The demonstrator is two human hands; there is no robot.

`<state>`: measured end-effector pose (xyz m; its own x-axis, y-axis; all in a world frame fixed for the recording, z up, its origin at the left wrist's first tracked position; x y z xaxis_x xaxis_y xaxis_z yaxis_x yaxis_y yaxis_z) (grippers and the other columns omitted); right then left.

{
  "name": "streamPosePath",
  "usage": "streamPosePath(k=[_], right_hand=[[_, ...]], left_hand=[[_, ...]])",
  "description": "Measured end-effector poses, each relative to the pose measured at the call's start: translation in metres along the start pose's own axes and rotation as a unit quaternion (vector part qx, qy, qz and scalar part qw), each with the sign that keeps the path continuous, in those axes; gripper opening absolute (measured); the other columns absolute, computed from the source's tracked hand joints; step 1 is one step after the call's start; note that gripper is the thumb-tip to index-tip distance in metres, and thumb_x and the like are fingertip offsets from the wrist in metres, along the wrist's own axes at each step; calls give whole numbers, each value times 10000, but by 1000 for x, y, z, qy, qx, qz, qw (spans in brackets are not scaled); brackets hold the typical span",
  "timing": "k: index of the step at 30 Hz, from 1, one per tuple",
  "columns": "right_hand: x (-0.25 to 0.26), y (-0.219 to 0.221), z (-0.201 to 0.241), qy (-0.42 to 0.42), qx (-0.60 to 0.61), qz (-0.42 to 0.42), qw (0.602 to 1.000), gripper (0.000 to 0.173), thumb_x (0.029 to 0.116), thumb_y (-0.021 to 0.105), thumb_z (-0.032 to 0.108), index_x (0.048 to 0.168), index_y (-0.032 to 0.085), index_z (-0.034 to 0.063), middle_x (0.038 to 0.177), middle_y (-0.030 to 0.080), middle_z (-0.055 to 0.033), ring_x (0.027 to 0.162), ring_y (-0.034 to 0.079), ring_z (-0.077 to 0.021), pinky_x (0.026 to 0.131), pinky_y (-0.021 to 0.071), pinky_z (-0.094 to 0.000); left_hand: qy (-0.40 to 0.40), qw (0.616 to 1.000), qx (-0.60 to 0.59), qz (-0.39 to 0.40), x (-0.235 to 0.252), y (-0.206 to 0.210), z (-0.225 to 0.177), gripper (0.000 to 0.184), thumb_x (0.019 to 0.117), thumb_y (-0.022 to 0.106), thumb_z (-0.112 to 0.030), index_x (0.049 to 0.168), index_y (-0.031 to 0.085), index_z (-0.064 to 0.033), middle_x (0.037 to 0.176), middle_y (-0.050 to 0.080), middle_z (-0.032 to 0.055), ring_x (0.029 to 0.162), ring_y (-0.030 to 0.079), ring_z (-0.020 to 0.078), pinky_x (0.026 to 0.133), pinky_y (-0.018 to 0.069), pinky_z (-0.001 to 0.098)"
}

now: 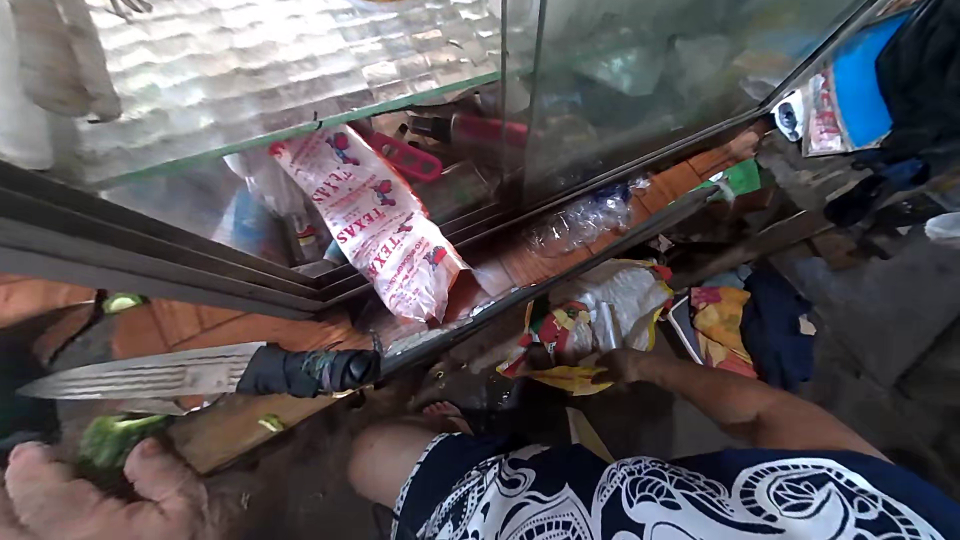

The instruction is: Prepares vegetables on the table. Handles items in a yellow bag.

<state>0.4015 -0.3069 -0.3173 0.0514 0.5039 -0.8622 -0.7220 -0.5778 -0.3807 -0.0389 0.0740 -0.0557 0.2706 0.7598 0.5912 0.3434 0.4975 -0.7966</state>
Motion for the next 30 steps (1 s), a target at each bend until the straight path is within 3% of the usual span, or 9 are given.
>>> streamPosePath(k=[3,7,11,17,21,24,27,29,30], right_hand=[[-3,30,4,27,-84,63,994,461,1002,604,269,1448,580,157,1352,628,-240,1271,576,-464,1031,412,-729],[-24,36,30,60,-178,150,971,477,958,642,120,1430,578,104,1353,615,-256,1270,566,-475,1011,417,-729],[-35,33,35,90,-187,166,964,429,948,664,172,1358,631,52,1312,636,-267,1248,575,-482,1004,409,-735],[-46,35,17,142,-164,166,962,404,954,661,279,1308,673,84,1322,639,-245,1264,574,-462,996,415,-737],[-47,38,16,129,-192,187,955,403,953,644,211,1340,656,100,1307,648,-238,1241,590,-458,977,434,-727],[-55,36,17,143,-169,178,959,341,969,622,213,1263,687,51,1299,650,-238,1239,592,-448,974,438,-715],[-56,36,10,148,-140,143,969,341,996,590,259,1201,703,12,1280,656,-254,1231,597,-457,986,437,-720],[-60,31,9,148,-139,122,971,343,1005,587,264,1172,708,-9,1281,652,-262,1245,588,-458,1011,429,-703],[-62,28,9,149,-143,115,972,347,1006,586,258,1169,704,-25,1290,645,-271,1256,577,-466,1029,416,-697]], left_hand=[[-15,1000,3,-2,2,-7,-8,533,1027,592,-410,1418,596,-48,1398,595,244,1335,557,354,1108,412,513],[-20,1000,12,-2,2,-10,-13,494,1029,589,-421,1381,635,-77,1394,603,228,1328,561,360,1102,403,545],[-32,999,11,17,1,-7,-7,482,1038,572,-428,1388,636,-103,1404,605,204,1337,559,333,1106,402,539],[-48,998,-13,41,-3,-1,2,560,1041,553,-472,1437,573,-76,1377,619,216,1298,592,334,1076,438,531],[-24,998,-40,52,-3,8,11,505,1056,549,-423,1413,581,-68,1309,663,175,1211,653,253,1015,508,447],[-28,996,-55,67,-5,19,23,465,1057,552,-409,1401,601,-100,1280,685,118,1173,668,175,997,525,378],[-24,994,-68,87,-9,25,34,494,1074,508,-423,1469,543,-128,1353,653,100,1238,635,156,1055,500,379],[-11,997,-37,73,-8,20,25,385,1073,537,-355,1349,646,-110,1254,701,88,1154,677,160,990,531,370],[-9,999,-11,48,-4,14,11,239,1041,611,-277,1119,755,-103,1058,750,71,983,723,162,850,557,356]])
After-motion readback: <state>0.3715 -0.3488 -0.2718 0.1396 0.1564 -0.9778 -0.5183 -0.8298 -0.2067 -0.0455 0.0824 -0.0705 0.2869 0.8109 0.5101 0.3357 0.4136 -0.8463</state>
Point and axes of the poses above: each hand's wrist, its own x-axis towards the middle knuckle, its own y-axis out of the palm, z = x × y, the point moved 6 cm from there along x, towards the middle knuckle
